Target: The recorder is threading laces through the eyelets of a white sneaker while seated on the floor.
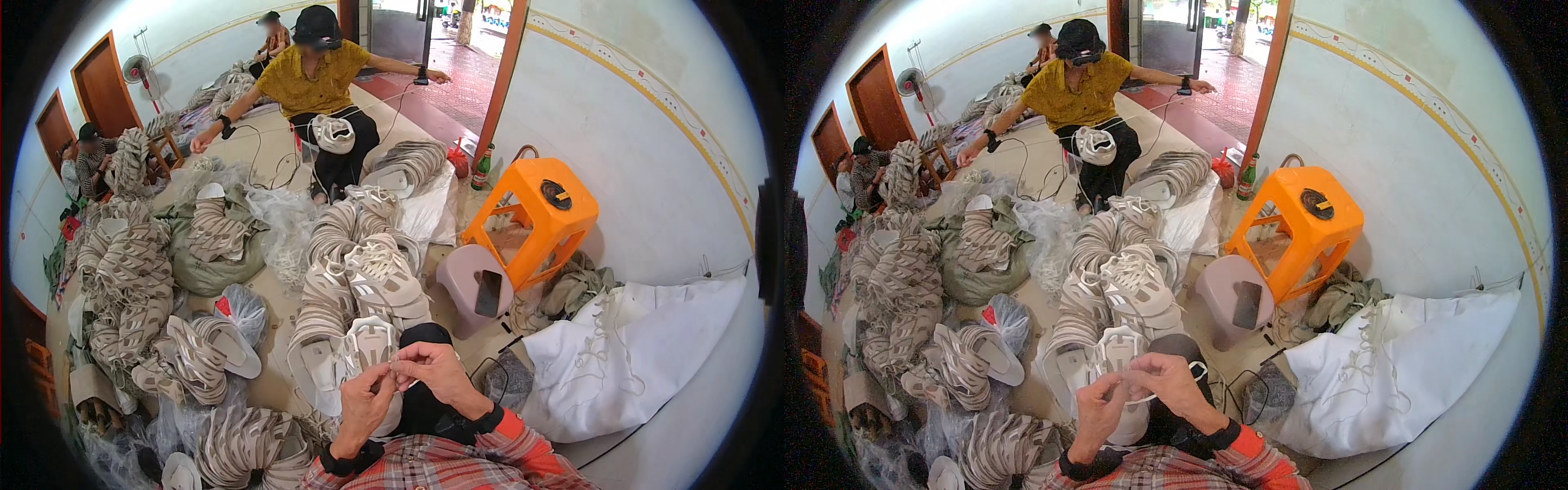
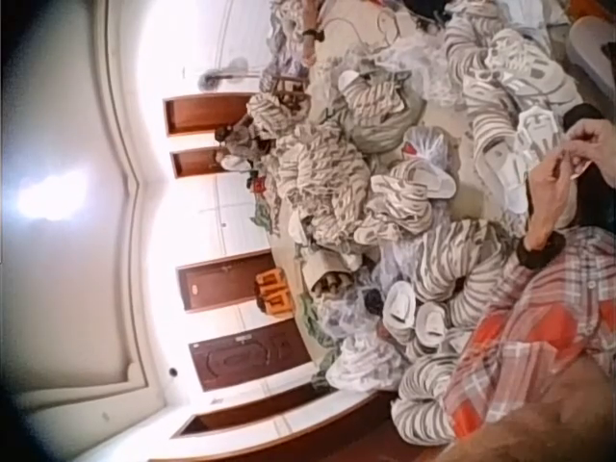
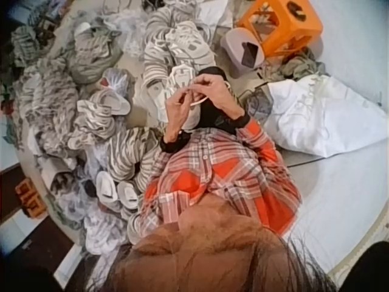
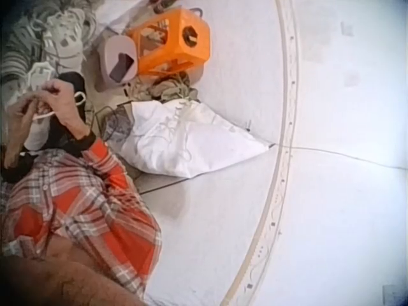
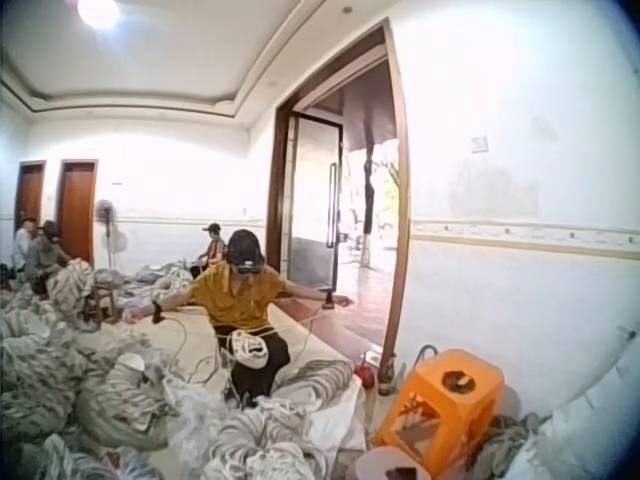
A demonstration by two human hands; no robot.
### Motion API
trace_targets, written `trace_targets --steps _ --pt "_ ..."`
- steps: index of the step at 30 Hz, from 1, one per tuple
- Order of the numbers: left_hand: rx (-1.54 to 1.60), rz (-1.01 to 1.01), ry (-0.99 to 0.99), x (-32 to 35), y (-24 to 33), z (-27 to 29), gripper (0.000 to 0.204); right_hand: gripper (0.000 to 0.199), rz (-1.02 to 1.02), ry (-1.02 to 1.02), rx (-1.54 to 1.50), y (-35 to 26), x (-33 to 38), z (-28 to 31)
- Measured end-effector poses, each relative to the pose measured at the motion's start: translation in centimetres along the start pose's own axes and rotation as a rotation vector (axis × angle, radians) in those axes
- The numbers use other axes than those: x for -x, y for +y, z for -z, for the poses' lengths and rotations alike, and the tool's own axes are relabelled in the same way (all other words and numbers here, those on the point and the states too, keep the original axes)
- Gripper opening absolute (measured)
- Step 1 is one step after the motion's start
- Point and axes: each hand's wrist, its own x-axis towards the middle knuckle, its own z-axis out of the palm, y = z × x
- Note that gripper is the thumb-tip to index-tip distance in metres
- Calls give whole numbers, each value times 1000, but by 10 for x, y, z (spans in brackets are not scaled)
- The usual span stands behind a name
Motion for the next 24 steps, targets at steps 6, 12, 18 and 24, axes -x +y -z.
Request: trace_targets --steps 6,12,18,24 --pt "-88 -27 7 5 6 6 14 13 5 15 31 -4 4 -10" --pt "-625 -661 85 24 -30 19 22 15 31 -99 82 -82 -31 4" --pt "-766 -739 -422 38 -75 16 25 26 467 -387 783 -182 -31 47" --pt "-651 -702 -431 41 -98 10 25 27 462 -201 848 -202 15 108"
